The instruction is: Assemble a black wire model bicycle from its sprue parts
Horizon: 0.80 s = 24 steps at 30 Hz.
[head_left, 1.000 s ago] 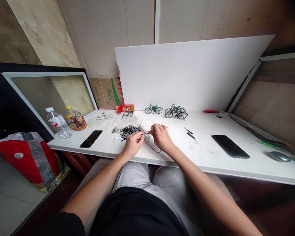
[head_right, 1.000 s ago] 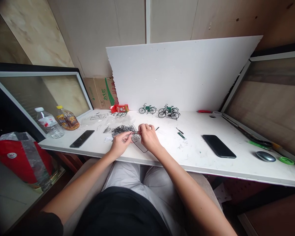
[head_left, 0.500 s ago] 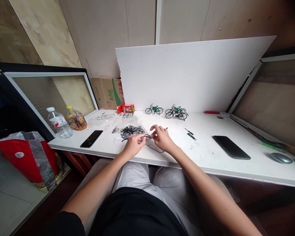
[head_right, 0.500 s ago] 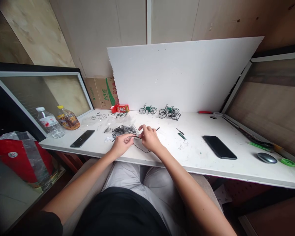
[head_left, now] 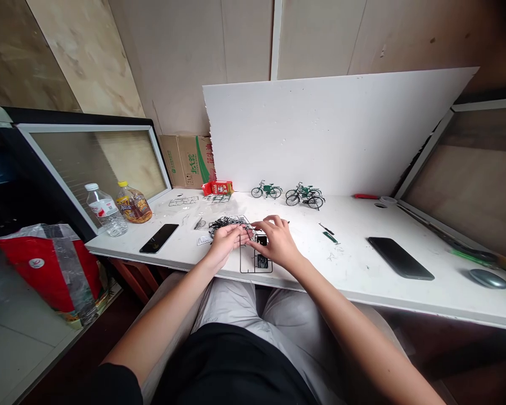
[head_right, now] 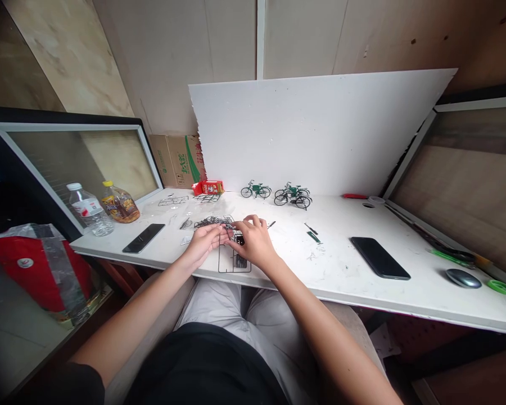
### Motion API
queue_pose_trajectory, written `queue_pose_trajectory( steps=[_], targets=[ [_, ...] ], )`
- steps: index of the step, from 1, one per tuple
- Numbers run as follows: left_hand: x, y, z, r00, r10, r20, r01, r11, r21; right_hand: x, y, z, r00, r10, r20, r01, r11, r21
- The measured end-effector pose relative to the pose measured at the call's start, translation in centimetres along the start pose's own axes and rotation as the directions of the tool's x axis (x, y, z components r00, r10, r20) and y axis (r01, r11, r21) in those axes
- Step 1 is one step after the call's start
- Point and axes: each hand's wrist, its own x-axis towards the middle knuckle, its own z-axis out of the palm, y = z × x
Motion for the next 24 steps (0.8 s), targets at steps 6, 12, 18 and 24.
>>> queue_pose_trajectory(
  steps=[6, 12, 18, 24],
  targets=[
    [0.2, -0.6, -0.1, 1.0, -0.008, 0.013, 0.008, 0.998, 0.058, -0.1, 0.3, 0.6, 0.999, -0.023, -0.035, 0.025, 0.998, 0.052],
    [0.3, -0.9, -0.4, 0.998, -0.023, 0.05, 0.018, 0.995, 0.096, -0.3, 0.2, 1.2, 0.996, -0.075, -0.053, 0.073, 0.997, -0.039],
    [0.0, -0.6, 0.0, 0.998, 0.004, 0.067, -0.014, 0.99, 0.142, -0.2, 0.0, 1.1, 0.994, -0.044, -0.103, 0.037, 0.997, -0.069],
    [-1.0, -0.4, 1.2, 0.997, 0.021, 0.078, -0.032, 0.989, 0.144, -0.6, 0.2, 1.0, 0.971, -0.142, -0.195, 0.096, 0.969, -0.229]
  ],
)
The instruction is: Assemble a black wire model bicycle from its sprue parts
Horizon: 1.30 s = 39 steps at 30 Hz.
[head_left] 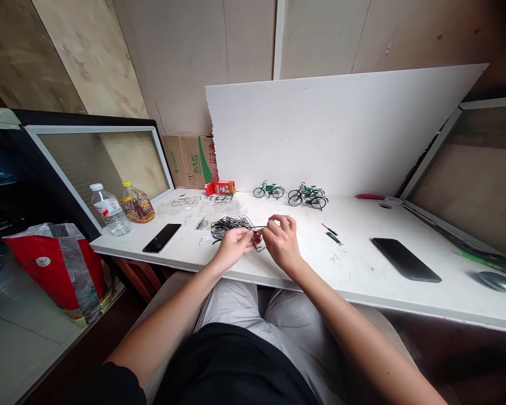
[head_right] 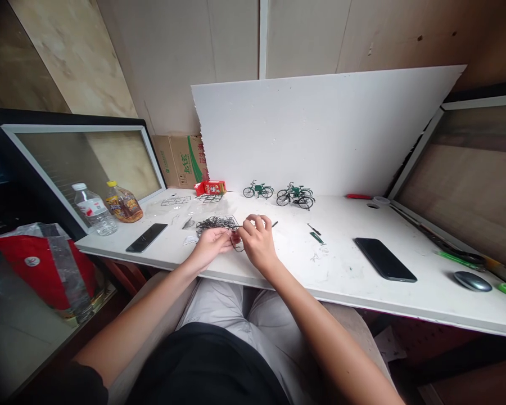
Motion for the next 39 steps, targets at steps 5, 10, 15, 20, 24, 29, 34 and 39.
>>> queue_pose_trajectory(
  steps=[5, 10, 15, 20, 24, 29, 34, 39],
  targets=[
    [-0.8, 0.8, 0.9, 1.0, -0.026, 0.005, 0.026, 0.999, -0.019, -0.6, 0.8, 0.0, 0.997, -0.056, -0.045, 0.055, 0.998, -0.015],
    [-1.3, 1.5, 0.9, 0.985, -0.158, 0.067, 0.165, 0.981, -0.106, -1.2, 1.7, 0.1, 0.997, -0.069, -0.023, 0.07, 0.997, 0.039],
    [-1.3, 2.3, 0.9, 0.958, -0.242, 0.151, 0.271, 0.937, -0.222, -1.4, 2.2, 0.1, 0.997, -0.081, -0.016, 0.082, 0.994, 0.07],
    [-1.3, 2.9, 1.2, 0.956, -0.245, 0.161, 0.281, 0.923, -0.264, -1.2, 2.3, 0.4, 0.98, -0.146, -0.139, 0.147, 0.989, -0.001],
    [-1.4, 2.8, 1.3, 0.967, -0.227, 0.114, 0.25, 0.93, -0.269, -0.8, 1.9, 0.5, 0.973, -0.152, -0.172, 0.147, 0.988, -0.046],
    [-1.4, 2.1, 0.9, 0.992, -0.128, 0.015, 0.129, 0.981, -0.145, -0.5, 1.3, 0.1, 0.991, -0.101, -0.09, 0.1, 0.995, -0.019],
    [-0.7, 1.2, 0.5, 0.997, -0.004, -0.072, 0.008, 0.999, 0.053, -0.2, 0.8, -0.1, 0.998, -0.068, 0.0, 0.068, 0.998, -0.011],
    [0.0, 0.5, -0.1, 0.982, 0.156, -0.107, -0.12, 0.952, 0.282, 0.2, 0.1, 0.1, 0.996, -0.001, 0.092, -0.005, 0.998, 0.061]
  ],
)
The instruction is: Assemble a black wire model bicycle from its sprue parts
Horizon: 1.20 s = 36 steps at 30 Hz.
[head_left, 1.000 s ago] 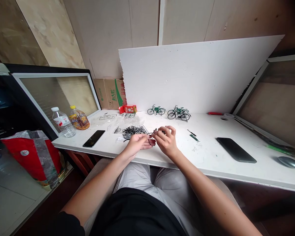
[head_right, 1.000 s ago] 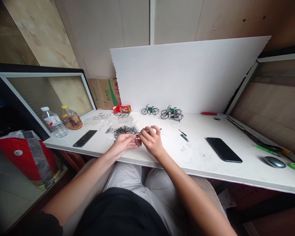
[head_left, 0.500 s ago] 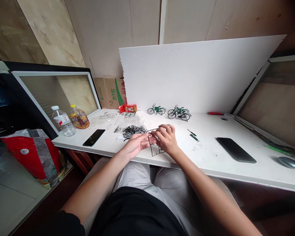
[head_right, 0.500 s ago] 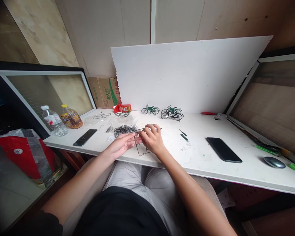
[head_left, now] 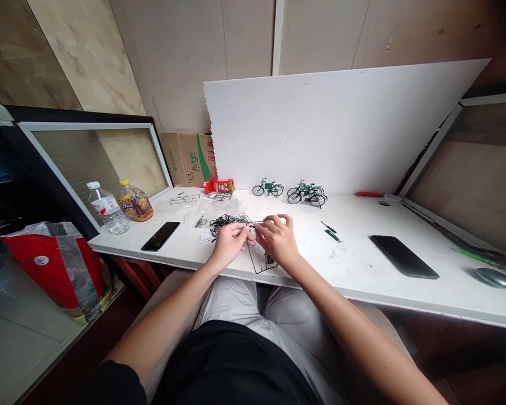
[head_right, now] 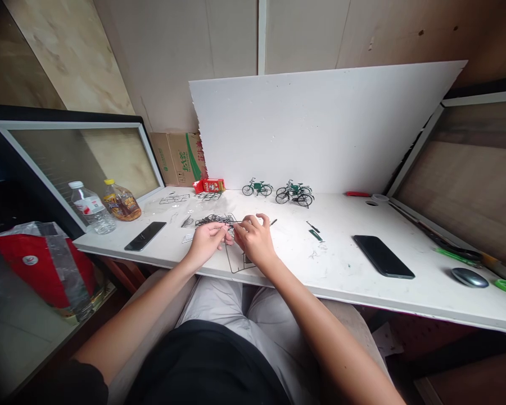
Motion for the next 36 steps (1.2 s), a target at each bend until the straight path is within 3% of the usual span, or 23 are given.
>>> queue_pose_trajectory(
  steps=[6, 11, 13, 17, 21, 24, 27, 32, 36],
  targets=[
    [0.5, -1.6, -0.6, 0.984, 0.174, -0.03, -0.165, 0.967, 0.197, 0.1, -0.2, 0.6, 0.995, 0.089, 0.047, -0.094, 0.99, 0.106],
    [0.8, -2.7, -1.0, 0.939, 0.342, 0.02, -0.3, 0.793, 0.53, -0.1, 0.0, 1.4, 0.965, 0.246, 0.091, -0.262, 0.924, 0.277],
    [0.8, -2.8, -1.0, 0.916, 0.398, 0.056, -0.358, 0.743, 0.566, -0.2, 0.2, 1.5, 0.939, 0.319, 0.128, -0.342, 0.837, 0.427],
    [0.8, -2.4, -1.1, 0.883, 0.45, 0.132, -0.444, 0.713, 0.543, -0.4, 0.6, 1.6, 0.894, 0.375, 0.244, -0.43, 0.569, 0.701],
    [0.9, -2.4, -1.4, 0.872, 0.458, 0.172, -0.473, 0.696, 0.54, -0.3, 0.9, 1.7, 0.87, 0.374, 0.32, -0.467, 0.424, 0.776],
    [1.0, -2.7, -1.4, 0.89, 0.425, 0.164, -0.446, 0.742, 0.501, -0.2, 1.1, 1.8, 0.846, 0.379, 0.374, -0.503, 0.339, 0.795],
    [1.1, -2.9, -1.3, 0.946, 0.307, 0.106, -0.324, 0.877, 0.355, -0.1, 1.4, 1.4, 0.844, 0.42, 0.333, -0.504, 0.407, 0.762],
    [1.6, -2.5, -1.2, 0.999, 0.038, 0.038, -0.039, 0.999, 0.01, 0.2, 0.8, 0.0, 0.913, 0.388, 0.13, -0.402, 0.797, 0.451],
    [1.6, -1.1, -1.2, 0.998, -0.055, 0.018, 0.058, 0.982, -0.181, 0.4, 0.4, -0.3, 0.928, 0.372, 0.008, -0.342, 0.847, 0.407]
  ],
)
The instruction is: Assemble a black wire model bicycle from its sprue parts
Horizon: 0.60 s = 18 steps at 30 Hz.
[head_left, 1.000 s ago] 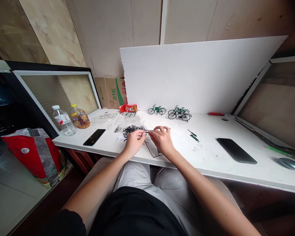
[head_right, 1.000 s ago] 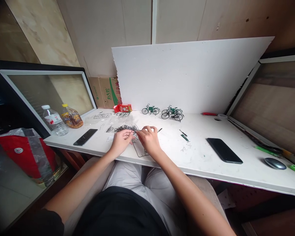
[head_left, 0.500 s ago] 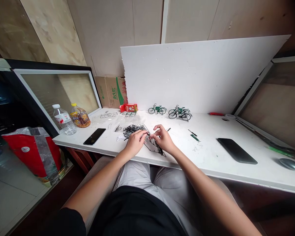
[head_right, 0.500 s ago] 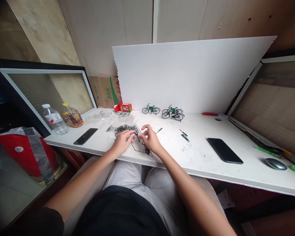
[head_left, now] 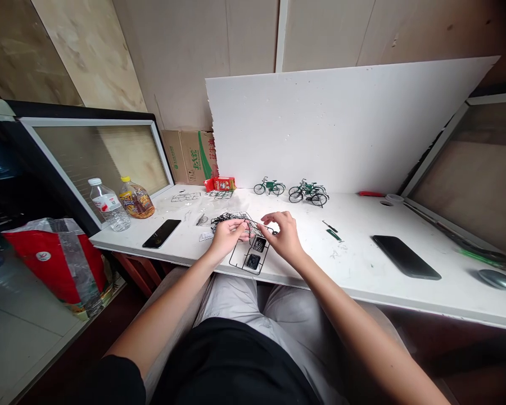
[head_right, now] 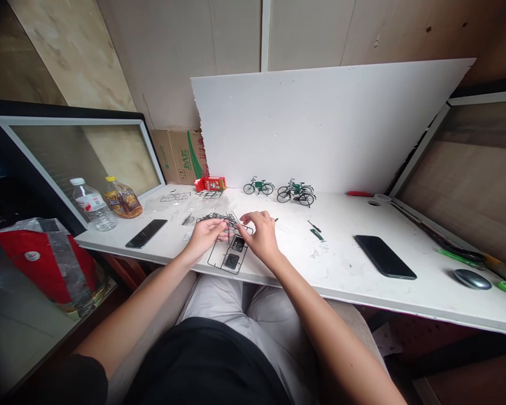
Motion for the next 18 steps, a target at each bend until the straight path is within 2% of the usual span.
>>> queue_pose_trajectory(
  steps=[2, 3, 6, 8, 12, 18],
  targets=[
    [-0.3, 0.8, 0.2, 1.0, -0.017, -0.009, 0.017, 0.998, -0.056, 0.2, 0.3, 0.2, 0.999, 0.033, -0.035, -0.031, 0.998, 0.047],
    [-0.5, 1.1, 0.3, 1.0, -0.026, -0.01, 0.026, 0.996, -0.085, 0.3, 0.6, 0.2, 0.998, 0.067, -0.016, -0.065, 0.993, 0.097],
    [-0.9, 1.8, 0.6, 0.998, -0.059, 0.006, 0.059, 0.988, -0.143, 0.6, 1.6, 0.5, 0.974, 0.173, 0.144, -0.211, 0.927, 0.311],
    [-1.0, 1.7, 0.6, 0.997, -0.075, 0.033, 0.078, 0.989, -0.127, 0.8, 1.8, 0.6, 0.958, 0.191, 0.212, -0.264, 0.874, 0.407],
    [-0.9, 0.8, 0.5, 0.992, -0.086, 0.096, 0.091, 0.994, -0.053, 0.8, 1.0, 0.5, 0.968, 0.163, 0.191, -0.236, 0.85, 0.47],
    [-0.8, -0.6, 0.1, 0.96, -0.136, 0.243, 0.156, 0.986, -0.063, 1.0, 0.2, 0.3, 0.974, 0.112, 0.198, -0.189, 0.88, 0.435]
  ],
)
